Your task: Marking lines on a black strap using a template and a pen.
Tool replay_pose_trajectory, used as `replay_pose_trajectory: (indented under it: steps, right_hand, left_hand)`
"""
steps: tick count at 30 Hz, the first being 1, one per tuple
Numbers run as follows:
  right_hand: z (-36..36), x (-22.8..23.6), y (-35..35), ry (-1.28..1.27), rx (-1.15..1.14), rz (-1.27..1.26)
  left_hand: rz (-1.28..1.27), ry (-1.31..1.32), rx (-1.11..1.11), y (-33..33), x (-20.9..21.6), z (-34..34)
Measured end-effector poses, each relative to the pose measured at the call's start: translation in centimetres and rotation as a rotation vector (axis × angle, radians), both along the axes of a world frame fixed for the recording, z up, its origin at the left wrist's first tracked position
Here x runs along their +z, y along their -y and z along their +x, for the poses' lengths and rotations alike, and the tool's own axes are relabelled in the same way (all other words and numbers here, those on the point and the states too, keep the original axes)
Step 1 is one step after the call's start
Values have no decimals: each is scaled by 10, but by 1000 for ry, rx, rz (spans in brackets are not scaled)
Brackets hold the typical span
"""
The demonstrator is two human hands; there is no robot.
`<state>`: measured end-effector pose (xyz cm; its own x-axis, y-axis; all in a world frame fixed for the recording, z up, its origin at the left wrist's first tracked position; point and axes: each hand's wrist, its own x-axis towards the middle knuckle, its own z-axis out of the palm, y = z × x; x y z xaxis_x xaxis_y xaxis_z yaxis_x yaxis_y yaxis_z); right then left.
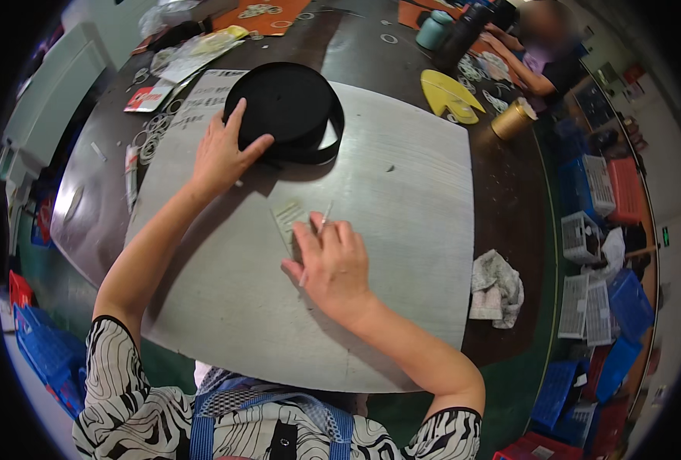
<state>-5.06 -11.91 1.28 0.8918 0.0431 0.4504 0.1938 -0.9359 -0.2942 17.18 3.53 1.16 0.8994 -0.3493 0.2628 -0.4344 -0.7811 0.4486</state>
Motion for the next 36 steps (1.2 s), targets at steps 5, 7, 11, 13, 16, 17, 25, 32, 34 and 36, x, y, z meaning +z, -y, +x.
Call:
replay_pose_trajectory:
  steps: [5, 7, 11, 13, 16, 17, 25, 32, 34, 36]
  right_hand:
    - [5, -11, 6, 8, 36, 70]
    - [5, -6, 0, 13, 36, 92]
    - [5, -11, 11, 10, 12, 112]
    - [7, -11, 12, -3, 24, 122]
    - [8, -7, 9, -13, 16, 140]
    - [7, -6, 7, -5, -5, 143]
    - [3, 2, 30, -59, -58, 60]
    - [14, 13, 57, -350, -167, 111]
    - [18, 16, 58, -411, -199, 137]
    - [20, 16, 60, -472, -242, 131]
  left_hand:
    - [-177, 61, 152, 86, -11, 75]
    - [-205, 83, 261, 118, -14, 115]
    - [9, -118, 56, 143, 5, 132]
    - [3, -89, 51, 135, -7, 137]
    - [110, 163, 27, 115, -22, 136]
    - [85, 231, 22, 108, -22, 137]
    - [291, 433, -86, 34, -11, 75]
    - [338, 253, -345, -12, 14, -56]
    - [463, 241, -370, -20, 16, -85]
    - [444, 213, -382, -26, 18, -103]
